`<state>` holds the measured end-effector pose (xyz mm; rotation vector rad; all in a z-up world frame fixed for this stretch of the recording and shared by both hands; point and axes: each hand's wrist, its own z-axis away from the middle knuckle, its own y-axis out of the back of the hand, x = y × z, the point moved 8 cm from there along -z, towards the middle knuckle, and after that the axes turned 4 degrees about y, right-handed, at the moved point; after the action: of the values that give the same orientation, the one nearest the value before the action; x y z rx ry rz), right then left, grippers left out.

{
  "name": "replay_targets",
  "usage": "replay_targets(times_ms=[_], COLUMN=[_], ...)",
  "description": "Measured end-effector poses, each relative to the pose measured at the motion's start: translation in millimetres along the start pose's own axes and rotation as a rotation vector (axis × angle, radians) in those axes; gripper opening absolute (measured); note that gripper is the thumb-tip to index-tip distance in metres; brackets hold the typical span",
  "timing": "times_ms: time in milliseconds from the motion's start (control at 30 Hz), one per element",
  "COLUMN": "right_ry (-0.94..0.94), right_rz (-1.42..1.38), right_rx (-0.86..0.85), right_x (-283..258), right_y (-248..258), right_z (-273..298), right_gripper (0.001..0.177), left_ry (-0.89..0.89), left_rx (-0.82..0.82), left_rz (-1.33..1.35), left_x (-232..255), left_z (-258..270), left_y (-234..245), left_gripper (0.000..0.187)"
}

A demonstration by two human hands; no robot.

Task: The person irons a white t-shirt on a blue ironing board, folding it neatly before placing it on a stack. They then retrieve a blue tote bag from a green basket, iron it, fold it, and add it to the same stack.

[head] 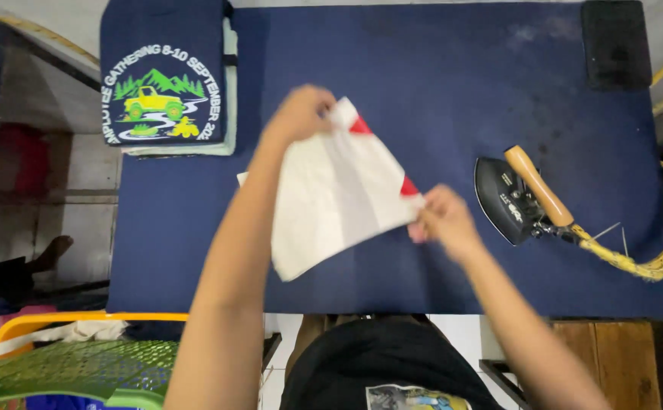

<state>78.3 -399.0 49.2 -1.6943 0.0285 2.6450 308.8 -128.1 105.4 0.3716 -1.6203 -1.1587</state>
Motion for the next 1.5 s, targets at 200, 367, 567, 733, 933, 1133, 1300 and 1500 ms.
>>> replay_targets(times_ms=[200,367,567,733,933,1133,1300,1500], right_ry=[0.503,0.618,0.637,0.430,0.287,0.366,0.602,0.128], right_rz=[-0.125,-0.008,0.193,0.357,0.505,1.134,1.430,1.389], right_rx=[0.035,0.094,0.202,0.251,0.314,0.334,0.649,0.491], right_x=[-222,-268,-129,55,49,34,-64,-18], right_y=[-14,-8,37,64,85,98,135,217], right_z=[6,20,-35,-46,34,66,55,-23], right_gripper=[0.024,0.013,0.019,0.019,0.022,0.018,0.038,0.069], left_ry=[-0.167,-0.268,-0.153,0.187,0.210,0.220,0.174,0.389], left_rx=[0.405,0.545,0.651,0.322,0.161,-0.331,0.192,0.182], left_rz=[0.414,0.598,0.341,0.249,0.166,0.370,0.182,-0.329], left_x=[83,138,110,56,102,108,32,-39], left_z=[63,125,173,211,252,257,194,117], left_y=[181,193,47,-130,-156,-189,-153,-139], left_gripper=[0.030,0.037,0.043,0.031,0.026,0.023,0.031,0.067])
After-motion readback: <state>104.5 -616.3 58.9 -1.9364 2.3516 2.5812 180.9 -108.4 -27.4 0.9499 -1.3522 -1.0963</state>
